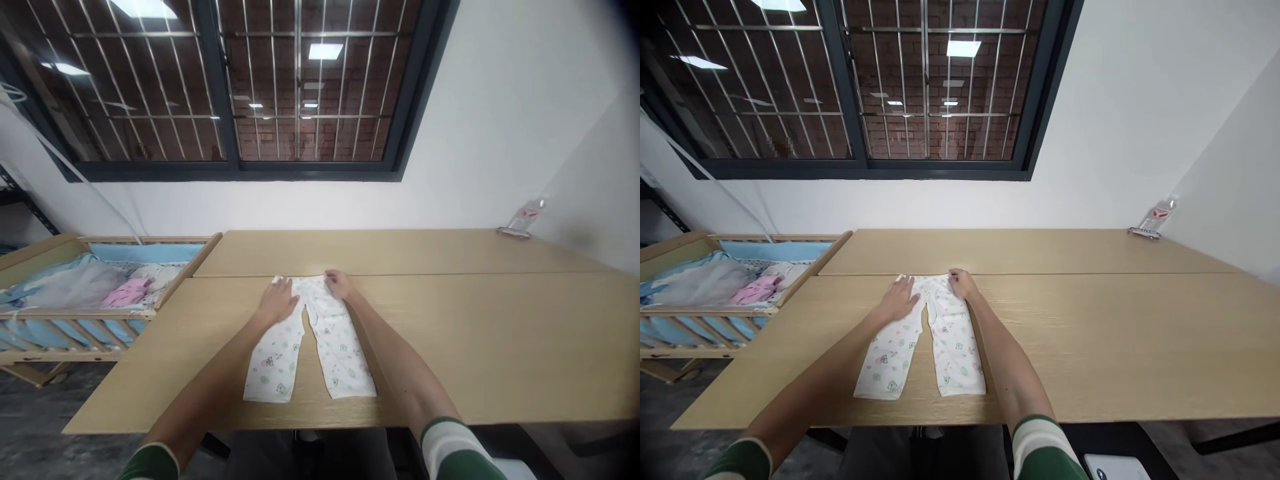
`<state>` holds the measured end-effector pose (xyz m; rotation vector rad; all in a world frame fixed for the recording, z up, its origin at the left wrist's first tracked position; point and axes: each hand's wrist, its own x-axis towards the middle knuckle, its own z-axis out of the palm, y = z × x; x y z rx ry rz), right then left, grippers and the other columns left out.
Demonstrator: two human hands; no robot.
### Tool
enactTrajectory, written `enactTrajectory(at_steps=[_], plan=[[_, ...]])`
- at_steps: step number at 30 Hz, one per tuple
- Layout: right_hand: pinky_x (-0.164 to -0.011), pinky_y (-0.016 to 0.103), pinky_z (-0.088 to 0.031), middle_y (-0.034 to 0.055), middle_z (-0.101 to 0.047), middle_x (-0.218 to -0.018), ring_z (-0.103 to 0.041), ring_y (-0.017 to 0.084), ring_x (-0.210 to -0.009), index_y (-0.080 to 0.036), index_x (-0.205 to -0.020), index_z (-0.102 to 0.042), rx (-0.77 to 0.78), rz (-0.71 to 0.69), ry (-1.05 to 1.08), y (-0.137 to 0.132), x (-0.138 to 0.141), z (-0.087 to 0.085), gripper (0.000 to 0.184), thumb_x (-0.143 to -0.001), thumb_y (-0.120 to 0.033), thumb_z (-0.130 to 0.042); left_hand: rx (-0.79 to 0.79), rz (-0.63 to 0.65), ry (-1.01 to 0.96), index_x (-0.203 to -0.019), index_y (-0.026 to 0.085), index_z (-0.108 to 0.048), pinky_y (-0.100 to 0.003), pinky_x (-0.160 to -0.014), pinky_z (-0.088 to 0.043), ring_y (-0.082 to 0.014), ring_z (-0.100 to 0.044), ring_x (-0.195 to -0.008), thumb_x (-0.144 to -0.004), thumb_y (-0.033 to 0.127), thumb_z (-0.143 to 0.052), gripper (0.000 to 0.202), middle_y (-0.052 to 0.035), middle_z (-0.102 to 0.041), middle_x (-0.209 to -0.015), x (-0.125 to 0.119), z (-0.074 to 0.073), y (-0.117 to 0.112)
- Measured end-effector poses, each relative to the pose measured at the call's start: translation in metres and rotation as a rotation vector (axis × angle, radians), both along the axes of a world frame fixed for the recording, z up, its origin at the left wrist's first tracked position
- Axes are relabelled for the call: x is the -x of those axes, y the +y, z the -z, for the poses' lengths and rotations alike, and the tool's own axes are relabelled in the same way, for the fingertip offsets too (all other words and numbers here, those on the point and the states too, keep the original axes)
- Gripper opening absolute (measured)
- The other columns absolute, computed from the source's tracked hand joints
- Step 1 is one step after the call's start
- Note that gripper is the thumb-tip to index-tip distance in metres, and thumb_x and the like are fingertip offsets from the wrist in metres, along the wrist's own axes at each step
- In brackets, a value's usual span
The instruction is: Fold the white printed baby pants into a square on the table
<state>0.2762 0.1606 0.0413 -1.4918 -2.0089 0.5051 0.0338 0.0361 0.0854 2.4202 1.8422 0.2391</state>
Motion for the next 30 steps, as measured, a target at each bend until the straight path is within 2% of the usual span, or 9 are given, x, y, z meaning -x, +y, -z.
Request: enactTrajectory(at_steps=[3,6,9,12,17,20,23,26,30], plan=[[-0.089,0.031,-0.055,0.0125,-0.076,-0.107,-0.071,0.022,-0.099,-0.014,-0.111,-0.072,0.044,0.088,0.085,0.012,0.002,-0.006,0.027,-0.086,-0.026,-0.068,0.04,0.132,-0.019,-0.124,0.014,-0.061,-0.046,-0.102,-0.044,-0.034,-0.063,-0.119,-0.102,0.047,-0.033,0.049,-0.0186,-0.068,-0.126,-0.045,-0.017,-0.054],[-0.081,0.029,-0.056,0.0102,-0.077,-0.091,-0.072,0.021,-0.086,-0.014,-0.099,-0.074,0.097,0.149,0.145,0.018,0.003,-0.009,0.024,-0.079,-0.027,-0.076,0.126,0.28,-0.039,-0.107,0.02,-0.068,-0.04,-0.082,-0.053,-0.0288,-0.072,-0.088,-0.099,0.055,-0.036,0.048,-0.01,-0.075,-0.093,-0.094,-0.02,-0.111],[-0.076,0.027,-0.055,0.0085,-0.077,-0.081,-0.071,0.021,-0.08,-0.014,-0.086,-0.075,0.144,0.178,0.175,0.019,0.004,-0.01,0.018,-0.075,-0.027,-0.079,0.218,0.357,-0.079,-0.104,0.016,-0.07,-0.045,-0.077,-0.054,-0.033,-0.072,-0.085,-0.097,0.053,-0.041,0.047,-0.0148,-0.075,-0.093,-0.133,-0.012,-0.146],[-0.072,0.025,-0.054,0.0072,-0.076,-0.078,-0.07,0.02,-0.077,-0.014,-0.078,-0.075,0.178,0.193,0.187,0.018,0.004,-0.012,0.013,-0.074,-0.025,-0.08,0.274,0.298,-0.11,-0.102,0.014,-0.071,-0.048,-0.078,-0.054,-0.0363,-0.072,-0.087,-0.096,0.054,-0.043,0.049,-0.0175,-0.075,-0.093,-0.154,0.0,-0.155],[-0.068,0.022,-0.051,0.0068,-0.076,-0.079,-0.069,0.018,-0.075,-0.015,-0.072,-0.072,0.226,0.202,0.208,0.017,0.002,-0.016,0.011,-0.074,-0.023,-0.08,0.265,0.246,-0.143,-0.1,0.012,-0.073,-0.045,-0.076,-0.053,-0.0362,-0.072,-0.086,-0.095,0.045,-0.048,0.041,-0.0184,-0.075,-0.091,-0.16,0.011,-0.151],[-0.068,0.022,-0.05,0.006,-0.075,-0.079,-0.068,0.017,-0.075,-0.015,-0.072,-0.07,0.248,0.204,0.231,0.016,0.003,-0.02,0.011,-0.071,-0.019,-0.081,0.267,0.245,-0.174,-0.094,0.013,-0.074,-0.044,-0.073,-0.051,-0.0362,-0.071,-0.084,-0.091,0.04,-0.054,0.033,-0.0187,-0.075,-0.088,-0.155,0.008,-0.151],[-0.067,0.021,-0.05,0.0053,-0.074,-0.079,-0.068,0.016,-0.073,-0.014,-0.078,-0.069,0.27,0.206,0.268,0.015,0.006,-0.026,0.015,-0.069,-0.014,-0.081,0.257,0.21,-0.248,-0.095,0.016,-0.072,-0.04,-0.072,-0.049,-0.0318,-0.071,-0.084,-0.093,0.035,-0.047,0.032,-0.0164,-0.076,-0.092,-0.145,0.001,-0.154],[-0.063,0.022,-0.051,0.0055,-0.073,-0.081,-0.067,0.016,-0.07,-0.013,-0.091,-0.068,0.294,0.18,0.321,0.012,0.012,-0.035,0.022,-0.072,-0.015,-0.079,0.259,0.112,-0.423,-0.086,0.02,-0.069,-0.033,-0.068,-0.045,-0.0242,-0.071,-0.079,-0.096,0.034,-0.041,0.033,-0.0103,-0.076,-0.087,-0.13,-0.006,-0.161],[-0.06,0.022,-0.05,0.0052,-0.072,-0.081,-0.066,0.015,-0.067,-0.013,-0.101,-0.066,0.298,0.118,0.382,0.009,0.03,-0.05,0.028,-0.077,-0.019,-0.077,0.341,-0.009,-0.768,-0.073,0.022,-0.06,-0.028,-0.059,-0.04,-0.0174,-0.064,-0.061,-0.097,0.04,-0.04,0.036,-0.0033,-0.07,-0.067,-0.102,-0.007,-0.175]])
